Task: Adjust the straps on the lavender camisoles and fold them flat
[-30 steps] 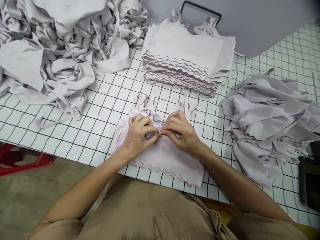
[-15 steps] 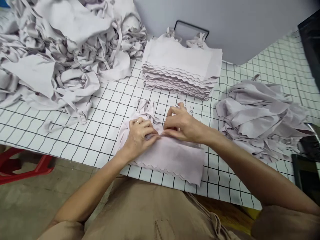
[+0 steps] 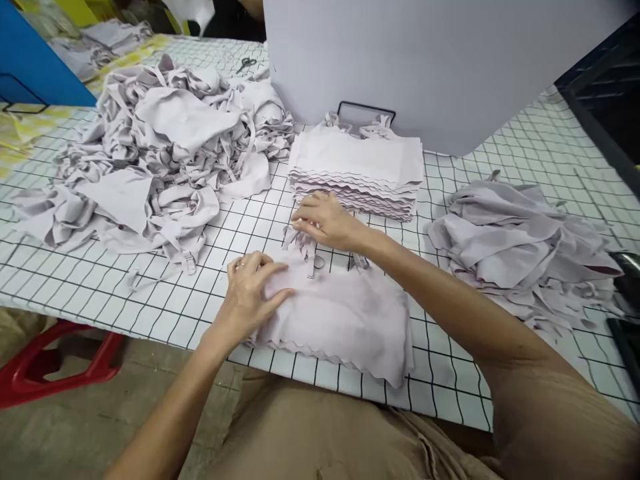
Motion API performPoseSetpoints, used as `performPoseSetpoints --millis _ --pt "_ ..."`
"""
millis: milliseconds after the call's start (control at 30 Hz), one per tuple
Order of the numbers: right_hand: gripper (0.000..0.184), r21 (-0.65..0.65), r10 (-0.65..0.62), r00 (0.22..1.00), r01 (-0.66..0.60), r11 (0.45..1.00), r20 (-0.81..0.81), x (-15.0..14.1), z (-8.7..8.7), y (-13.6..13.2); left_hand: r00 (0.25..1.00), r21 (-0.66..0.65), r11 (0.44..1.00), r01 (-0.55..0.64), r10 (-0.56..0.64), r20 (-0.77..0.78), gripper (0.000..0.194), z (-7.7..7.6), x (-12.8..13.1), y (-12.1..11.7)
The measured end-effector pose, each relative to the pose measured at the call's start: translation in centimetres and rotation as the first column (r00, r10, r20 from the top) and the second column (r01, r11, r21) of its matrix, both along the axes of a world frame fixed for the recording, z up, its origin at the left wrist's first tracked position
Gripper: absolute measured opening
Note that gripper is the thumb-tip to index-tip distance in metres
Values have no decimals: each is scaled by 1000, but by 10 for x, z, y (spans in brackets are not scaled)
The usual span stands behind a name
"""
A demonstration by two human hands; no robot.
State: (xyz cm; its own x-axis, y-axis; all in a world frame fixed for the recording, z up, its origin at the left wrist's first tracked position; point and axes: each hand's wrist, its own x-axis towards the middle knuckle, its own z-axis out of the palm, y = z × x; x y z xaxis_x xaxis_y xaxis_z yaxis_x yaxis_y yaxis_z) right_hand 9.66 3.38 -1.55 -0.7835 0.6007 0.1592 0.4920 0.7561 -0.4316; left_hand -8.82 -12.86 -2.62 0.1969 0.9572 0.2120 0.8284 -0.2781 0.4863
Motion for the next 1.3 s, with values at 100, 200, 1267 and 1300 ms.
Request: performPoseSetpoints --millis 100,200,1267,1300 --pt "45 156 -93 996 93 983 -12 24 -7 -62 994 98 992 80 -72 -83 54 -8 15 -17" --pt "69 217 -3 993 -23 976 117 66 -23 -135 959 40 978 207 -195 -204 74 -24 22 -33" --pt "21 292 -46 903 185 938 -426 121 -1 -51 571 -39 973 226 -100 815 36 32 103 103" --pt "22 320 -8 899 165 933 -437 121 2 -56 562 -144 928 345 -82 823 39 34 104 104"
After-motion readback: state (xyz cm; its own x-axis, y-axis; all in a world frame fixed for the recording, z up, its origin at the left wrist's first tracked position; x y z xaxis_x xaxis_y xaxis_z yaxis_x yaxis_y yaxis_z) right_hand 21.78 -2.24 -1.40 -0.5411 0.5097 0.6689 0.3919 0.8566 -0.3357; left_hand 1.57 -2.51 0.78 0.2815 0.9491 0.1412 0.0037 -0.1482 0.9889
